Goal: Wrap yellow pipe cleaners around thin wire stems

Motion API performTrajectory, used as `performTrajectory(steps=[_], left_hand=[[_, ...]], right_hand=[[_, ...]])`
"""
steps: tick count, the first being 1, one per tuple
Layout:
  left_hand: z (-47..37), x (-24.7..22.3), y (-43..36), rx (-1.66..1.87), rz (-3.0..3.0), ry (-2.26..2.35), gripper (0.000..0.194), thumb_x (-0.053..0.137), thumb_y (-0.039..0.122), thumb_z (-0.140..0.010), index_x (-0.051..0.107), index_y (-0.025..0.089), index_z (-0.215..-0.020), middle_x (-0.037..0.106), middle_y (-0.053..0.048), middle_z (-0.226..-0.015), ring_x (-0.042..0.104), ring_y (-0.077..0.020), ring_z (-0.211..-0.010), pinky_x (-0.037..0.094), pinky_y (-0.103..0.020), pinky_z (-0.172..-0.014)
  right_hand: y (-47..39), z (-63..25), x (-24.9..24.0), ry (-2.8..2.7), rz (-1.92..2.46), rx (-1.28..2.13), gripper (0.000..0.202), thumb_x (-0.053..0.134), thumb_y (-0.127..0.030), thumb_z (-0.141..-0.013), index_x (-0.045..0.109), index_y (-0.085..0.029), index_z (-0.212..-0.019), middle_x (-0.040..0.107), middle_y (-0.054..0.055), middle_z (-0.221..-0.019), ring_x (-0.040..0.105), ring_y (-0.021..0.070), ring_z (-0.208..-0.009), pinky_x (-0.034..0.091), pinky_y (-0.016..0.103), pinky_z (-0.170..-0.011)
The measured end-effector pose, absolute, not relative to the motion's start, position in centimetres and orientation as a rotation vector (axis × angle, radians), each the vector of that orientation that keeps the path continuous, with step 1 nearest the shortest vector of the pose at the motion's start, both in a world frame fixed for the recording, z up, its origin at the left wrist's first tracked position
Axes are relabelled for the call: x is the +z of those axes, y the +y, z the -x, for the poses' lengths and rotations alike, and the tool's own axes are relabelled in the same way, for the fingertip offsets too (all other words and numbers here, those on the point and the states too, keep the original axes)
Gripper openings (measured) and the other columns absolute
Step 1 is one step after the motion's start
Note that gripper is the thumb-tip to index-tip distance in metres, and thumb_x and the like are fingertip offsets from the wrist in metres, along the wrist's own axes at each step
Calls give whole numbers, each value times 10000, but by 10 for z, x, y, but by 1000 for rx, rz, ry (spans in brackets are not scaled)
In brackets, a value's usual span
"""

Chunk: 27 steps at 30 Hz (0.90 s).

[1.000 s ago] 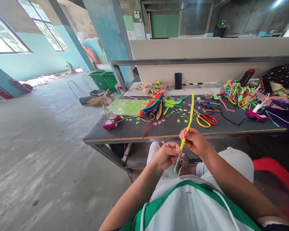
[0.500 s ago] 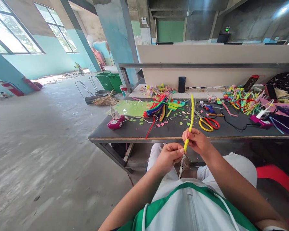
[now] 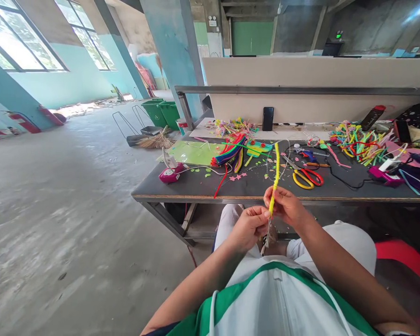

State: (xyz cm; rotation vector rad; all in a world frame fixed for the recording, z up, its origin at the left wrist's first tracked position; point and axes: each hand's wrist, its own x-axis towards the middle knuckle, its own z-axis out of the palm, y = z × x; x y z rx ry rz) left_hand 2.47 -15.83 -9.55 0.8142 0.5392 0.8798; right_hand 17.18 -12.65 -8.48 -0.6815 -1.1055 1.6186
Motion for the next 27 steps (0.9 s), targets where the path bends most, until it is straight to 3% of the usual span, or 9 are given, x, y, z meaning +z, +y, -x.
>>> performTrajectory(steps=[2, 7, 13, 18, 23, 27], left_hand=[[-20, -96, -153, 928, -1003, 677, 353, 741, 405, -656, 525, 133, -598, 382, 58, -466, 275, -30, -411, 157, -198, -415], [-13, -98, -147, 927, -1250, 821, 312, 736, 397, -662, 601, 117, -634, 475, 33, -525, 365, -48, -480, 236, -190, -454], [-14, -101, -153, 772, -871, 497, 366, 790, 379, -611, 540, 112, -612, 423, 47, -482, 266, -17, -397, 154, -186, -405], [-22, -97, -163, 680, -688, 280, 387, 813, 342, -581, 499, 115, -586, 382, 49, -501, 251, -8, -392, 114, -173, -386], [-27, -90, -166, 691, -650, 299, 394, 814, 332, -580, 482, 123, -603, 377, 54, -523, 241, -3, -397, 106, -175, -390], [-21, -91, -159, 793, -782, 486, 376, 802, 359, -599, 515, 118, -608, 390, 57, -475, 254, -7, -384, 107, -183, -394]], right_hand=[[-128, -175, -82, -1151, 885, 1560, 285, 675, -442, -756, 575, -190, -843, 510, -39, -599, 383, 61, -432, 228, 178, -376], [-133, -181, -76, -1257, 1172, 1369, 280, 734, -394, -694, 563, -173, -714, 475, -61, -471, 373, 57, -359, 205, 177, -334], [-134, -175, -76, -1192, 720, 1583, 239, 710, -355, -743, 579, -159, -703, 559, -19, -614, 339, 36, -414, 214, 190, -386], [-133, -159, -89, -1091, 417, 1626, 312, 715, -415, -734, 509, -188, -671, 474, -48, -579, 250, 45, -432, 194, 196, -410], [-132, -160, -88, -1081, 406, 1584, 385, 708, -482, -718, 459, -197, -646, 419, -56, -555, 262, 61, -451, 218, 196, -422], [-135, -173, -76, -1142, 647, 1582, 260, 680, -423, -760, 567, -191, -795, 506, -35, -624, 321, 55, -456, 207, 192, -415]])
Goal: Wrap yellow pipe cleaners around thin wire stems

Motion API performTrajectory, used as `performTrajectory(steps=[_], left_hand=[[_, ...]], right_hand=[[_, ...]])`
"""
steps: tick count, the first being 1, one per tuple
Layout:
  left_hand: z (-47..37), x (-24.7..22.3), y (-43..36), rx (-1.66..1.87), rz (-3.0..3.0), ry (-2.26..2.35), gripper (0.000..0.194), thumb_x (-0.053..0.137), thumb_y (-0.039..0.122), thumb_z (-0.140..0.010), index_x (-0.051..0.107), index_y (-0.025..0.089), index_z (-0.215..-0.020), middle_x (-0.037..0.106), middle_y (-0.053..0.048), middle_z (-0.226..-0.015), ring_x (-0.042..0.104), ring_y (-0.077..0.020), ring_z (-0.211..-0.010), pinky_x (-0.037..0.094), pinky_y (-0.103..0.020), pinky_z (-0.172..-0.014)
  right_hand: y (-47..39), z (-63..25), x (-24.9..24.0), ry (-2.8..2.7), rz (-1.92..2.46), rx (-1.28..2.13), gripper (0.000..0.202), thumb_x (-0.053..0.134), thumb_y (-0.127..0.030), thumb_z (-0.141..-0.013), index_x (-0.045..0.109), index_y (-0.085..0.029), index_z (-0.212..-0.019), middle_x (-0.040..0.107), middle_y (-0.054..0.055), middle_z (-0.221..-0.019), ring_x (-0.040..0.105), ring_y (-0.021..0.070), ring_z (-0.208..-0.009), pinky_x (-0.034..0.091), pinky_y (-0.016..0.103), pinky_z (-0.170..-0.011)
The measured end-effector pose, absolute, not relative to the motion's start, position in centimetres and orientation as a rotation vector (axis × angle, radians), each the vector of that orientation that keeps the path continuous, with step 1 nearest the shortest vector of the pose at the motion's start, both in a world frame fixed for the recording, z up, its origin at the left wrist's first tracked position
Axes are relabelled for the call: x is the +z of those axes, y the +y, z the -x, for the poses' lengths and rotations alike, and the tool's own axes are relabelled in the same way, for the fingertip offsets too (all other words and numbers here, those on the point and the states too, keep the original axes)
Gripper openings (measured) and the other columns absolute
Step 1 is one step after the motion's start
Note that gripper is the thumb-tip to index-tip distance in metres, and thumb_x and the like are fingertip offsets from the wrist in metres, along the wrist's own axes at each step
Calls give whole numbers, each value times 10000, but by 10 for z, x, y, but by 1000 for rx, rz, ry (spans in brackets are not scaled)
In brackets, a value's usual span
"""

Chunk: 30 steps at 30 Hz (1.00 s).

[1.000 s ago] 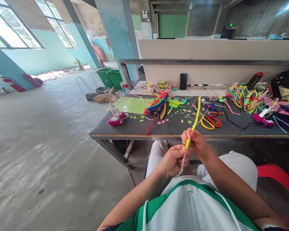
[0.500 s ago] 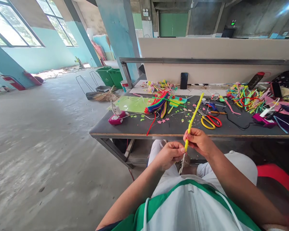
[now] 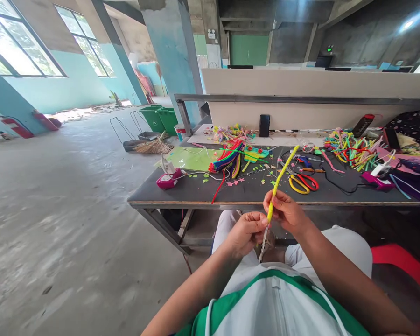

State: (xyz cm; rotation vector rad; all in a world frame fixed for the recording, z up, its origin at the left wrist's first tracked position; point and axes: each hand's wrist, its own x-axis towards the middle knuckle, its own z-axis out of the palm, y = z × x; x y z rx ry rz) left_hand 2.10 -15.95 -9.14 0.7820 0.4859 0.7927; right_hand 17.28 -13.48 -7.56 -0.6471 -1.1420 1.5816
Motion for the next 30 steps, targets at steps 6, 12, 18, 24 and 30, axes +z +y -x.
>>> performTrajectory(steps=[6, 12, 18, 24, 30], left_hand=[[-16, -99, -148, 943, -902, 612, 319, 757, 367, -663, 556, 120, -636, 398, 62, -448, 306, -22, -381, 182, -176, -387], [-17, -98, -147, 1135, -984, 668, 314, 728, 400, -696, 573, 128, -686, 483, 47, -487, 427, -58, -378, 346, -199, -393], [-14, -99, -149, 1152, -1107, 741, 320, 695, 418, -732, 568, 129, -680, 562, 9, -573, 510, -87, -421, 380, -211, -411], [-8, -101, -149, 1113, -1078, 632, 263, 701, 349, -742, 594, 122, -667, 553, 7, -572, 460, -60, -465, 348, -197, -469], [-12, -102, -152, 1179, -1092, 654, 272, 703, 358, -738, 593, 125, -650, 544, 7, -564, 427, -59, -489, 325, -197, -488]], right_hand=[[-152, -176, -72, -1166, 1020, 1480, 289, 663, -455, -769, 573, -195, -856, 481, -61, -582, 373, 51, -436, 215, 171, -385], [-174, -165, -85, -1267, 1023, 1601, 303, 613, -445, -805, 628, -143, -817, 617, 28, -732, 519, 87, -541, 352, 198, -450], [-177, -163, -83, -1357, 1058, 1562, 294, 588, -409, -828, 631, -138, -723, 636, 32, -682, 584, 121, -603, 447, 245, -572], [-179, -162, -92, -1245, 927, 1640, 243, 580, -364, -848, 621, -144, -750, 590, 5, -588, 525, 101, -541, 405, 230, -533], [-188, -154, -92, -1441, 1090, 1269, 314, 494, -431, -896, 579, -171, -742, 507, -36, -509, 456, 89, -450, 361, 227, -466]])
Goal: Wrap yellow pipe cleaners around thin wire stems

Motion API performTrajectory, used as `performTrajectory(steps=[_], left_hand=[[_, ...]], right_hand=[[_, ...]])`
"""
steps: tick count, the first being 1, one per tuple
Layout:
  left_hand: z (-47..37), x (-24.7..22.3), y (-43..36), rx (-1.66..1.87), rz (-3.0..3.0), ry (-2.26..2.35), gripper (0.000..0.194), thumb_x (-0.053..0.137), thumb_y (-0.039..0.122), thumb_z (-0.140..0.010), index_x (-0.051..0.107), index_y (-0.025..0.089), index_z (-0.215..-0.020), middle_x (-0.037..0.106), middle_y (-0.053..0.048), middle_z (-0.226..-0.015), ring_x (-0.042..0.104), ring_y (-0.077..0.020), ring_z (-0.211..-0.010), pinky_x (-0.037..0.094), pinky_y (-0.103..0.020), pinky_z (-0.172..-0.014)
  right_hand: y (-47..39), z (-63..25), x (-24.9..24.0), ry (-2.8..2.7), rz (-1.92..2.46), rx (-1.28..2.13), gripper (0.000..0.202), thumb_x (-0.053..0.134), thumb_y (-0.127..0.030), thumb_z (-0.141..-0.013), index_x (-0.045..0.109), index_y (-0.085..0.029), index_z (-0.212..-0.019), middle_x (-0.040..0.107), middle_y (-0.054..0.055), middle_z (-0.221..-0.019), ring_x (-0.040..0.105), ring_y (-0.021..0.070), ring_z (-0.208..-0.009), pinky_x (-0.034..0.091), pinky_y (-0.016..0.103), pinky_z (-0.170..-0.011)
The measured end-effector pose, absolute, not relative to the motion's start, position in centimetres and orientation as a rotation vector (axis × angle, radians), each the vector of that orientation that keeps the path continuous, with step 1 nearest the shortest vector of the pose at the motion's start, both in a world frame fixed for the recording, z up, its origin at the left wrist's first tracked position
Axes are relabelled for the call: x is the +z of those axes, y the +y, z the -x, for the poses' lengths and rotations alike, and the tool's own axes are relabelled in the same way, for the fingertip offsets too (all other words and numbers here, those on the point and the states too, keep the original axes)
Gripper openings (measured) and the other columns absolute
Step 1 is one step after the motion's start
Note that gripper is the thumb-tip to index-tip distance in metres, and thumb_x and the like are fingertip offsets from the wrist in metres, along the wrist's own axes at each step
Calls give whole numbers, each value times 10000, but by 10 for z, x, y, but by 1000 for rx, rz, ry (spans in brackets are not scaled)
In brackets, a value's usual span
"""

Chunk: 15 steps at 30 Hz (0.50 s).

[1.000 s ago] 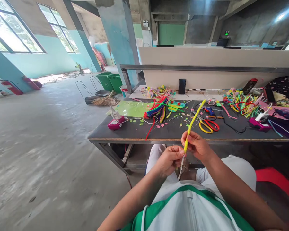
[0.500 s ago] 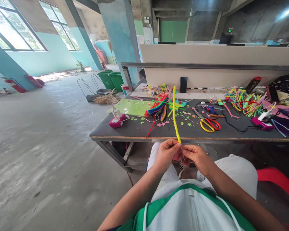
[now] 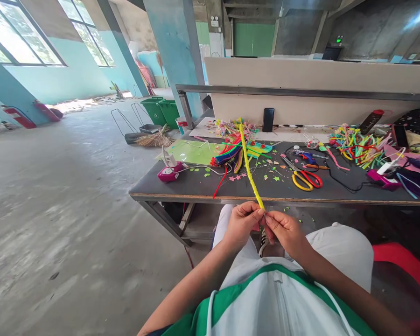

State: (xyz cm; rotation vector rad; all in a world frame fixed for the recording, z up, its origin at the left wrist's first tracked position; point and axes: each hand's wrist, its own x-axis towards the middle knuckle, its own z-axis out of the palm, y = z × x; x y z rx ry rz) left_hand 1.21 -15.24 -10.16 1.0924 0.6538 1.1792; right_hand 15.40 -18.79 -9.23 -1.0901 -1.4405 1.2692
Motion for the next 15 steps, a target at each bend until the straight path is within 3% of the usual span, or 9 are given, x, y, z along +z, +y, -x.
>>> performTrajectory(steps=[3, 15], left_hand=[[-14, -100, -155, 1211, -1112, 667, 279, 700, 366, -739, 592, 126, -646, 544, 5, -574, 425, -62, -505, 325, -199, -499], [-17, -101, -159, 1266, -1191, 689, 281, 685, 373, -753, 586, 139, -634, 527, 0, -603, 463, -90, -560, 378, -222, -552]], right_hand=[[-191, -151, -91, -1467, 1115, 1161, 320, 472, -427, -908, 576, -179, -734, 479, -43, -493, 443, 90, -437, 349, 229, -455], [-195, -148, -99, -1225, 959, 1338, 276, 554, -399, -867, 586, -171, -716, 406, -61, -451, 343, 64, -393, 264, 211, -402]])
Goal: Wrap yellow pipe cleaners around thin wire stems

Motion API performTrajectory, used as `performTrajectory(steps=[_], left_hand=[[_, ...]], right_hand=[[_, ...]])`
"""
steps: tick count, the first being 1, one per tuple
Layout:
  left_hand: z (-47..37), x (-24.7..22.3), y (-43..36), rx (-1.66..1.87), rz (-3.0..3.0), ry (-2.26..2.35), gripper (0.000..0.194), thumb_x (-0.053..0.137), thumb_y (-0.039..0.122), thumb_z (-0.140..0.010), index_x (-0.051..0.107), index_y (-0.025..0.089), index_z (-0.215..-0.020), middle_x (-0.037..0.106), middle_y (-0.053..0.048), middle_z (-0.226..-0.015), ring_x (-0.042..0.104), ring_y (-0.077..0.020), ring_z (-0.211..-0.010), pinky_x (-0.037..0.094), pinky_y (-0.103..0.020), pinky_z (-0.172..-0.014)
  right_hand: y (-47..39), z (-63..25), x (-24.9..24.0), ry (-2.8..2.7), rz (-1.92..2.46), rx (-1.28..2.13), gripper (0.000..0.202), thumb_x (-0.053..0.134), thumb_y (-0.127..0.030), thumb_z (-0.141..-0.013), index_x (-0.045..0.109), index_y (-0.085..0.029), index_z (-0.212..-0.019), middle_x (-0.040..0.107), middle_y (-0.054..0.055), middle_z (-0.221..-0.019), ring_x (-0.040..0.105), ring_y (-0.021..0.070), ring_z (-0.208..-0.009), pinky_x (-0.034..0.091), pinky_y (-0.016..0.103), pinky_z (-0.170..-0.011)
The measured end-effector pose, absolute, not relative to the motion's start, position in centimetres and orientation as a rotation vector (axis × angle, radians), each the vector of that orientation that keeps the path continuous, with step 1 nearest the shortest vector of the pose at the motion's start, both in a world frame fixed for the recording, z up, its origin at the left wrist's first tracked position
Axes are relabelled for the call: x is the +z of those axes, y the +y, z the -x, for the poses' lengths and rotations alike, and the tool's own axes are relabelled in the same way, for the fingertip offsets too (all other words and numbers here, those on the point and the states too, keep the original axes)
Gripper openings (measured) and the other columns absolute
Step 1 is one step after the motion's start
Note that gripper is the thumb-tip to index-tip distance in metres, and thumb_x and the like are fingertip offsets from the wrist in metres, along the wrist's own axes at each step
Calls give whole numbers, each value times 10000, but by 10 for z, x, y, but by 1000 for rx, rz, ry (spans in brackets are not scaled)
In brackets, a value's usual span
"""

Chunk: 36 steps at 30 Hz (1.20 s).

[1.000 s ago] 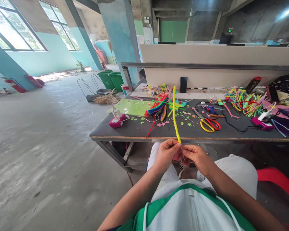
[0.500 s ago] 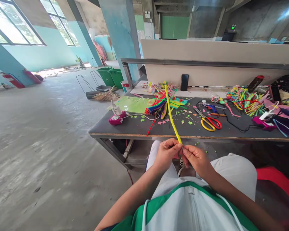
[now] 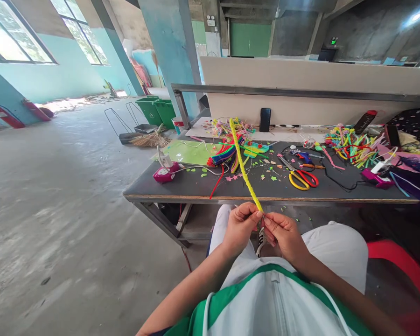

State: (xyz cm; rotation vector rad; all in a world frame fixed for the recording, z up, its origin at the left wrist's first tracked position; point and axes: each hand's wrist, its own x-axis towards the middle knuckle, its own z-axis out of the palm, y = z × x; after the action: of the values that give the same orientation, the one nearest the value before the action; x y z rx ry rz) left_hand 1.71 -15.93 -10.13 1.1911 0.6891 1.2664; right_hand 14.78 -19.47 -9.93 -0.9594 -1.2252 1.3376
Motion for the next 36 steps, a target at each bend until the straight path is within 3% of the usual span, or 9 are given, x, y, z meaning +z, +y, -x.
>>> performTrajectory(steps=[8, 14, 36], left_hand=[[-21, -106, -159, 1286, -1170, 719, 283, 700, 388, -734, 595, 142, -642, 525, -2, -639, 456, -91, -591, 384, -221, -574], [-21, -103, -160, 1289, -1140, 696, 286, 702, 389, -733, 584, 144, -643, 509, 3, -611, 448, -91, -569, 378, -220, -557], [-23, -100, -162, 1257, -1120, 661, 274, 718, 376, -715, 604, 140, -637, 519, 1, -633, 451, -87, -587, 376, -213, -560]], right_hand=[[-197, -143, -106, -1145, 988, 1259, 269, 576, -416, -848, 571, -172, -736, 337, -77, -465, 270, 56, -407, 199, 207, -387], [-194, -143, -107, -1054, 882, 1398, 240, 591, -390, -844, 588, -171, -744, 301, -88, -461, 225, 48, -399, 172, 203, -384], [-196, -146, -112, -1109, 962, 1333, 276, 582, -440, -843, 598, -167, -803, 337, -81, -469, 257, 56, -397, 195, 203, -375]])
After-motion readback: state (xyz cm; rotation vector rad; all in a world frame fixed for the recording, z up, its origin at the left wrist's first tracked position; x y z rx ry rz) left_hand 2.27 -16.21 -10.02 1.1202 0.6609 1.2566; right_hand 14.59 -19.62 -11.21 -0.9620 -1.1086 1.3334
